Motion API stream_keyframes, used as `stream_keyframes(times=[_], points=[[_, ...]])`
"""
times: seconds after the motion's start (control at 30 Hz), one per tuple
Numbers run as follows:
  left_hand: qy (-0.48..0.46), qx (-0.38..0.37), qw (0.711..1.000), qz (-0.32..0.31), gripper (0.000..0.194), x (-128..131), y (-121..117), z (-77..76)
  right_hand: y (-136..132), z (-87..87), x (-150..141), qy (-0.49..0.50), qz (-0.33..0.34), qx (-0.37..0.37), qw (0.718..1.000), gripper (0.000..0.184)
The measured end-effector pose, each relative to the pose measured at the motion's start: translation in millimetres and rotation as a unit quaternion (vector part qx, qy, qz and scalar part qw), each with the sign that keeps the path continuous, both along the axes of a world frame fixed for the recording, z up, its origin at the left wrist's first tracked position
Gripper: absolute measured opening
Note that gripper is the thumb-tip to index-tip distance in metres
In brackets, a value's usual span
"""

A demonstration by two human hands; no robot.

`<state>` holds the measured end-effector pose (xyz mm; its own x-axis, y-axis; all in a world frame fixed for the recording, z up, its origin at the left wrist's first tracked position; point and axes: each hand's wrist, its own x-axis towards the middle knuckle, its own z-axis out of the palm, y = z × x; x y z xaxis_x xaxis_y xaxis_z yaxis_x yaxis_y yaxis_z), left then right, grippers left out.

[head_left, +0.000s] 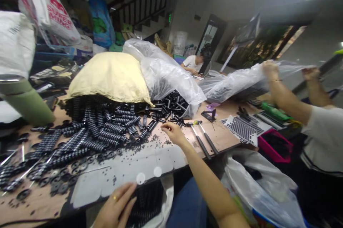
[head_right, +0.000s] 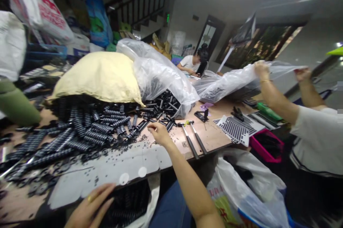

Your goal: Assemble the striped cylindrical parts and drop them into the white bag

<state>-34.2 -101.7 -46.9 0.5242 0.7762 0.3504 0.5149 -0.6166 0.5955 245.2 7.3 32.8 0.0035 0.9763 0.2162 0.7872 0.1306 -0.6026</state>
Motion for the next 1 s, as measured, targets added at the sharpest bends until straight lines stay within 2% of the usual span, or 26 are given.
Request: stream_keyframes(times=[0.03, 0.07, 0.1, 0.17, 0.2, 0.27, 0.33, 0.4, 0.47, 0.53, 0.6, 0.67, 0.73, 0.8, 0.83, 0.9, 0.97, 1.0], points=[[-0.043, 0.036, 0.998, 0.040, 0.039, 3.7, 4.1, 16.5, -11.7, 4.8, -8.1, 0.057, 0.050, -0.031, 0.997, 0.018], [-0.070, 0.045, 0.994, 0.066, 0.040, 8.7, 9.1, 30.9, -23.6, 8.5, -17.1, 0.141, 0.106, -0.078, 0.981, 0.018], [-0.087, 0.021, 0.994, 0.069, 0.040, 14.6, 14.6, 42.2, -35.1, 10.8, -26.7, 0.226, 0.153, -0.129, 0.953, 0.020], [-0.105, -0.089, 0.989, 0.048, 0.028, 26.5, 24.5, 53.7, -54.8, 10.6, -45.8, 0.361, 0.187, -0.190, 0.893, 0.024], [-0.112, -0.153, 0.981, 0.043, 0.027, 31.7, 28.1, 53.9, -62.0, 7.7, -54.4, 0.388, 0.171, -0.187, 0.886, 0.024], [-0.133, -0.248, 0.958, 0.054, 0.032, 39.9, 32.5, 45.9, -69.6, -3.9, -68.6, 0.394, 0.112, -0.142, 0.901, 0.022], [-0.161, -0.274, 0.945, 0.079, 0.031, 47.1, 34.4, 30.9, -67.8, -21.4, -78.8, 0.371, 0.046, -0.082, 0.924, 0.020], [-0.165, -0.238, 0.952, 0.100, 0.030, 56.2, 35.9, 14.0, -58.7, -40.7, -86.5, 0.350, -0.017, -0.030, 0.936, 0.019], [-0.132, -0.155, 0.971, 0.124, 0.027, 67.1, 37.5, -0.2, -48.3, -56.3, -91.9, 0.331, -0.080, 0.023, 0.940, 0.019], [-0.089, -0.061, 0.986, 0.130, 0.024, 74.9, 38.6, -7.6, -44.0, -64.7, -93.0, 0.319, -0.122, 0.052, 0.938, 0.021], [-0.083, 0.001, 0.988, 0.131, 0.024, 72.3, 38.7, -6.0, -51.8, -65.7, -87.3, 0.290, -0.158, 0.101, 0.939, 0.023], [-0.115, 0.033, 0.981, 0.154, 0.024, 56.5, 38.2, 3.7, -72.4, -63.0, -75.6, 0.239, -0.178, 0.163, 0.941, 0.022], [-0.148, 0.048, 0.966, 0.207, 0.023, 32.0, 36.8, 16.9, -101.3, -62.6, -63.5, 0.170, -0.142, 0.168, 0.960, 0.017], [-0.156, 0.041, 0.956, 0.244, 0.021, 7.9, 33.6, 27.6, -129.8, -69.9, -57.8, 0.065, -0.027, 0.062, 0.996, 0.016], [-0.154, 0.034, 0.955, 0.251, 0.021, -1.2, 31.0, 30.7, -141.1, -77.0, -58.7, -0.013, 0.038, -0.015, 0.999, 0.016], [-0.145, 0.024, 0.960, 0.239, 0.020, -11.5, 24.0, 31.8, -154.4, -95.6, -67.1, -0.168, 0.120, -0.150, 0.967, 0.015], [-0.135, 0.018, 0.968, 0.208, 0.019, -12.8, 15.6, 28.0, -154.9, -114.6, -79.7, -0.263, 0.130, -0.220, 0.930, 0.016], [-0.130, 0.014, 0.973, 0.191, 0.019, -11.7, 11.3, 25.4, -151.8, -122.1, -85.5, -0.283, 0.124, -0.234, 0.922, 0.017]])
